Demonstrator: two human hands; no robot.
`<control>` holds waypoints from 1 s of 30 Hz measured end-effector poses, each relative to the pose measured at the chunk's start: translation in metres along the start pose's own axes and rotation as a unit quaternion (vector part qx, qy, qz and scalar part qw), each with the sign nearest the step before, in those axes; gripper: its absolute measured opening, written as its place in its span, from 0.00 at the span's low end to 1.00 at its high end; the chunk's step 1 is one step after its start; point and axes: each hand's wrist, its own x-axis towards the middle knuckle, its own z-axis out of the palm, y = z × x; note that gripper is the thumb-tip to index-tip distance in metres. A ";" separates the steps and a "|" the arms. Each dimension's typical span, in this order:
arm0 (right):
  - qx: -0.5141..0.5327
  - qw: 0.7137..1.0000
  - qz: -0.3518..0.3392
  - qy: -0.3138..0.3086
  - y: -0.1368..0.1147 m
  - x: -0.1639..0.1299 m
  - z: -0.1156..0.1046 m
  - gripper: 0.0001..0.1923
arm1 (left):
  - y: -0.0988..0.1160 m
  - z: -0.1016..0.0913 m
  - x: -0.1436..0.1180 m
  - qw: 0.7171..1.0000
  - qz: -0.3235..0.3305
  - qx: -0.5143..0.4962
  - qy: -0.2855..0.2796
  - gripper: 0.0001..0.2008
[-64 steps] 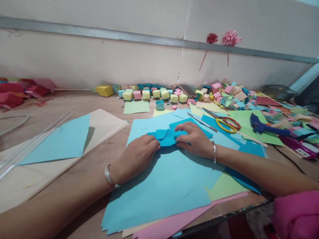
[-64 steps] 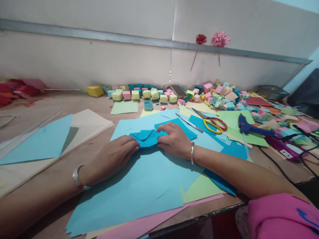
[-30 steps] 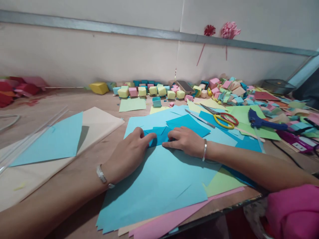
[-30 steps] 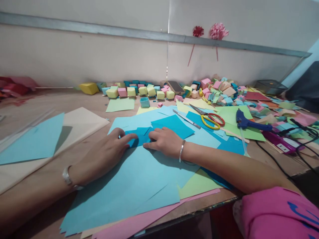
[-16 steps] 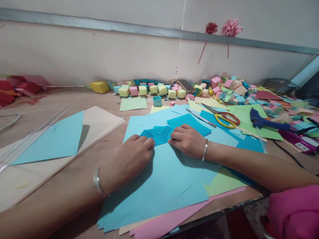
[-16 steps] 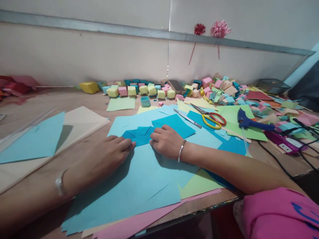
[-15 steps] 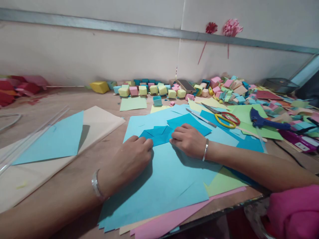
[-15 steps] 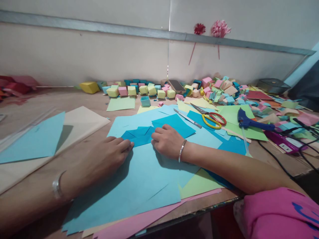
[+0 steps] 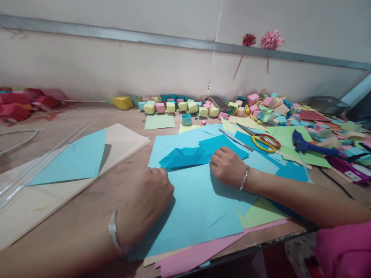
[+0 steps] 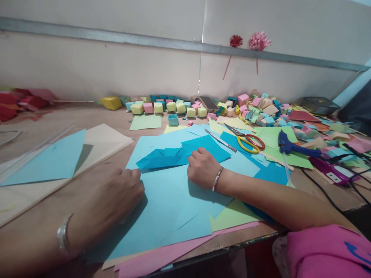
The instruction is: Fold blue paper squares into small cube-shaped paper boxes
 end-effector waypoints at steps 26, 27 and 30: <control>0.234 0.957 0.121 0.117 0.014 0.002 0.005 0.21 | -0.009 0.026 0.027 0.893 0.084 -0.358 0.260 0.17; 0.222 0.961 0.114 0.119 0.014 0.002 0.006 0.19 | -0.010 0.028 0.028 0.888 0.081 -0.376 0.253 0.18; 0.196 0.968 0.093 0.124 0.015 0.002 0.008 0.13 | -0.012 0.035 0.033 0.879 0.065 -0.404 0.243 0.20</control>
